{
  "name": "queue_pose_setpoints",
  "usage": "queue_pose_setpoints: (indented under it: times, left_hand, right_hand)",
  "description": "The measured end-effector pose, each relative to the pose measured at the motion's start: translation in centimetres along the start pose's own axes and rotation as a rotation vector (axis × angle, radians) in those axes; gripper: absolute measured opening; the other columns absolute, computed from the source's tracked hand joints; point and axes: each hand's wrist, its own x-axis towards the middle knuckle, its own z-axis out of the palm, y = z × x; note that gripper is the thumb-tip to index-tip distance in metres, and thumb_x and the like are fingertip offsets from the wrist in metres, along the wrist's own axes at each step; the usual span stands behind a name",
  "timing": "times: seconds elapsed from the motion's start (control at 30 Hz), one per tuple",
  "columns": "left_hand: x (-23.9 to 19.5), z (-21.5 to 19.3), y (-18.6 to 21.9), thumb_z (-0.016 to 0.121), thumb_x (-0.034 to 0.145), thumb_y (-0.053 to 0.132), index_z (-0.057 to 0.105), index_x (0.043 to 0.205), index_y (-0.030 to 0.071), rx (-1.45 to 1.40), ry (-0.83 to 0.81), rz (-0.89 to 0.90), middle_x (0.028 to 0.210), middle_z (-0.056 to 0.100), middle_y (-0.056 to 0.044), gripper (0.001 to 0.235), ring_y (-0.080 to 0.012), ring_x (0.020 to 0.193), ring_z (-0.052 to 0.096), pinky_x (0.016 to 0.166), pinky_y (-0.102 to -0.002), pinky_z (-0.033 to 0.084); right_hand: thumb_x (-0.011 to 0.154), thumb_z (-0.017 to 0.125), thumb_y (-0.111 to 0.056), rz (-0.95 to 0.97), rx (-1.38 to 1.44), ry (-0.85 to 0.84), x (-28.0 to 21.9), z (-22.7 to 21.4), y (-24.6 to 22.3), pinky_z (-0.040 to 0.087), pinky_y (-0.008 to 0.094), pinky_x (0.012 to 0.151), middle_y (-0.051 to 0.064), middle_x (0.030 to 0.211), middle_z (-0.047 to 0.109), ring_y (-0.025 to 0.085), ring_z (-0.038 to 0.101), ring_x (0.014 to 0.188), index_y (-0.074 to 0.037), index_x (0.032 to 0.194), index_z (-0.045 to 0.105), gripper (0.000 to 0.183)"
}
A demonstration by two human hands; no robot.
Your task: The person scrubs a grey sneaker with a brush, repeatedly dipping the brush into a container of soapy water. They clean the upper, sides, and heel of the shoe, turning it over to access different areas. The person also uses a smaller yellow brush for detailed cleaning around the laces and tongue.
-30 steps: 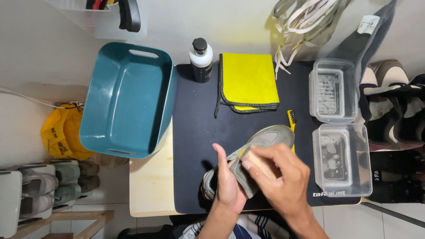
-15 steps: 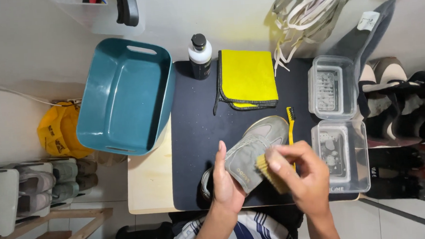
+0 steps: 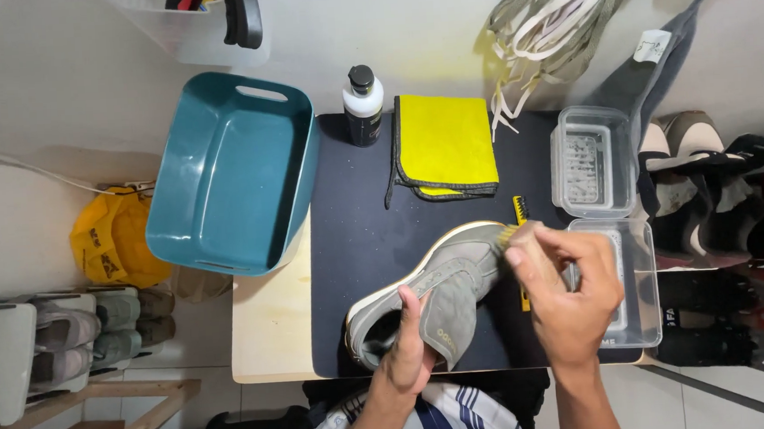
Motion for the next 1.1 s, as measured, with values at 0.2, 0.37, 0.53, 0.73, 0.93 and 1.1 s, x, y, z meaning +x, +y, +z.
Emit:
queue_pose_setpoints:
  times: [0.2, 0.37, 0.53, 0.73, 0.93, 1.1]
  left_hand:
    - [0.3, 0.6, -0.1, 0.027, 0.080, 0.082, 0.040, 0.154, 0.003, 0.046, -0.050, -0.032, 0.156, 0.050, -0.017, 0.108, -0.0279, 0.146, 0.046, 0.121, -0.041, 0.038]
    - [0.9, 0.7, 0.3, 0.024, 0.088, 0.075, 0.046, 0.149, -0.001, -0.131, -0.005, 0.053, 0.150, 0.055, -0.021, 0.100, -0.0306, 0.143, 0.049, 0.120, -0.042, 0.039]
    - [1.1, 1.4, 1.4, 0.025, 0.080, 0.076, 0.054, 0.146, -0.004, -0.221, 0.236, -0.064, 0.146, 0.061, -0.021, 0.108, -0.0308, 0.139, 0.056, 0.117, -0.041, 0.042]
    - [0.4, 1.8, 3.5, 0.023, 0.081, 0.076, 0.058, 0.141, -0.010, -0.309, 0.375, -0.060, 0.140, 0.064, -0.028, 0.110, -0.0369, 0.135, 0.059, 0.113, -0.044, 0.045]
    - [0.6, 2.7, 5.8, 0.028, 0.078, 0.078, 0.057, 0.142, -0.008, -0.426, 0.465, -0.125, 0.142, 0.062, -0.026, 0.111, -0.0368, 0.136, 0.057, 0.115, -0.046, 0.043]
    - [1.7, 3.0, 6.0, 0.031, 0.083, 0.073, 0.054, 0.143, -0.010, -0.464, 0.406, -0.051, 0.145, 0.059, -0.026, 0.105, -0.0349, 0.139, 0.054, 0.118, -0.043, 0.039]
  right_hand:
    - [0.089, 0.084, -0.028, -0.132, -0.242, -0.022, -0.8, 3.6, 1.5, 0.049, 0.030, 0.050, 0.012, 0.099, 0.070, 0.019, 0.065, 0.076, -0.010, 0.110, 0.077, 0.029]
    - [0.085, 0.084, -0.021, -0.009, -0.019, -0.115, -1.4, 3.9, -2.9, 0.052, 0.026, 0.074, 0.001, 0.095, 0.074, 0.015, 0.068, 0.083, -0.013, 0.101, 0.078, 0.019]
    - [0.085, 0.089, -0.012, -0.107, -0.082, -0.038, 0.3, 4.0, 1.1, 0.048, 0.034, 0.077, 0.009, 0.094, 0.063, 0.023, 0.060, 0.085, -0.008, 0.104, 0.076, 0.024]
    - [0.091, 0.093, -0.008, 0.042, -0.138, 0.128, 4.1, 1.8, 4.0, 0.046, 0.031, 0.070, 0.011, 0.104, 0.065, 0.020, 0.059, 0.085, -0.006, 0.112, 0.076, 0.027]
    - [0.094, 0.082, -0.002, 0.067, 0.058, 0.085, 2.5, 2.6, 2.9, 0.056, 0.031, 0.083, 0.019, 0.115, 0.062, 0.025, 0.062, 0.100, 0.003, 0.127, 0.066, 0.036]
    - [0.088, 0.086, -0.022, -0.073, -0.087, 0.023, -1.8, 6.4, 1.4, 0.049, 0.031, 0.065, 0.009, 0.097, 0.069, 0.018, 0.060, 0.077, -0.008, 0.111, 0.073, 0.030]
